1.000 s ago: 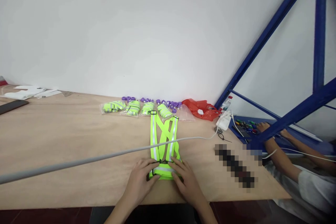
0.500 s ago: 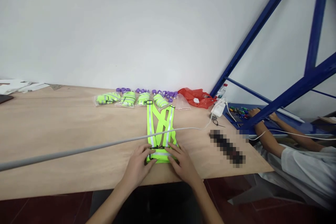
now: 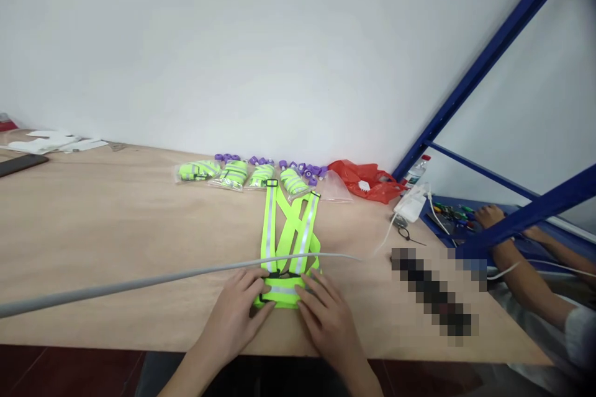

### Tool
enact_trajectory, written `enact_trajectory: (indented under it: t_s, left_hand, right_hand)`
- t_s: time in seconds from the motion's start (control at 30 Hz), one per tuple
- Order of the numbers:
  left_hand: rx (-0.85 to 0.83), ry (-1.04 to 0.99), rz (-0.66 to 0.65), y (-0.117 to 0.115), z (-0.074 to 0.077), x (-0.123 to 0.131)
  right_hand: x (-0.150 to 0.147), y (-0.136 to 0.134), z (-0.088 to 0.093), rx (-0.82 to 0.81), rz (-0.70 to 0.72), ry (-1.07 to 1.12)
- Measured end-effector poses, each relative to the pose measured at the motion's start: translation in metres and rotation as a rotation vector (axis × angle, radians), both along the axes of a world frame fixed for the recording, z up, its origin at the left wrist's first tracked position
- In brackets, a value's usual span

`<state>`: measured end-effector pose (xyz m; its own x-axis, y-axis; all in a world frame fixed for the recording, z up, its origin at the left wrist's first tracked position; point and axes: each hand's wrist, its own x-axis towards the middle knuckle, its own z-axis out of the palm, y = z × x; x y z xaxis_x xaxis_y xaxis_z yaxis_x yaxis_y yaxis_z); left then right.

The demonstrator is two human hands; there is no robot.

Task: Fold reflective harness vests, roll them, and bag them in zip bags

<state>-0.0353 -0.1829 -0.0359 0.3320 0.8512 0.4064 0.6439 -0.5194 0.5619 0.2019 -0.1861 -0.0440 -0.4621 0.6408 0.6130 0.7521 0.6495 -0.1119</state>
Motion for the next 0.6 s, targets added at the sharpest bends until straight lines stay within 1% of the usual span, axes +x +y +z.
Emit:
enact_trajectory:
  t_s: [0.1, 0.2, 0.37, 0.47, 0.53, 0.6]
  left_hand:
    - [-0.014, 0.041, -0.003, -0.001, 0.0, 0.002]
    - [-0.047, 0.087, -0.013, -0.002, -0.006, 0.002]
    - [-0.09, 0.083, -0.001, 0.005, -0.022, 0.002]
    - [-0.142, 0.054, -0.042, 0.012, -0.024, 0.004]
    - [-0.162, 0.01, -0.083, 0.016, -0.023, 0.004]
    - [-0.177, -0.034, -0.119, 0.018, -0.022, 0.005]
  right_hand:
    - [0.002, 0.003, -0.002, -0.073, 0.026, -0.039]
    - [0.006, 0.009, -0.008, -0.105, 0.045, -0.097]
    - [0.017, 0.027, -0.024, -0.022, 0.128, -0.169]
    - [0.023, 0.036, -0.035, 0.038, 0.161, -0.193]
    - [0.024, 0.038, -0.042, 0.04, 0.142, -0.181]
    - [0.023, 0.037, -0.047, 0.006, 0.087, -0.15]
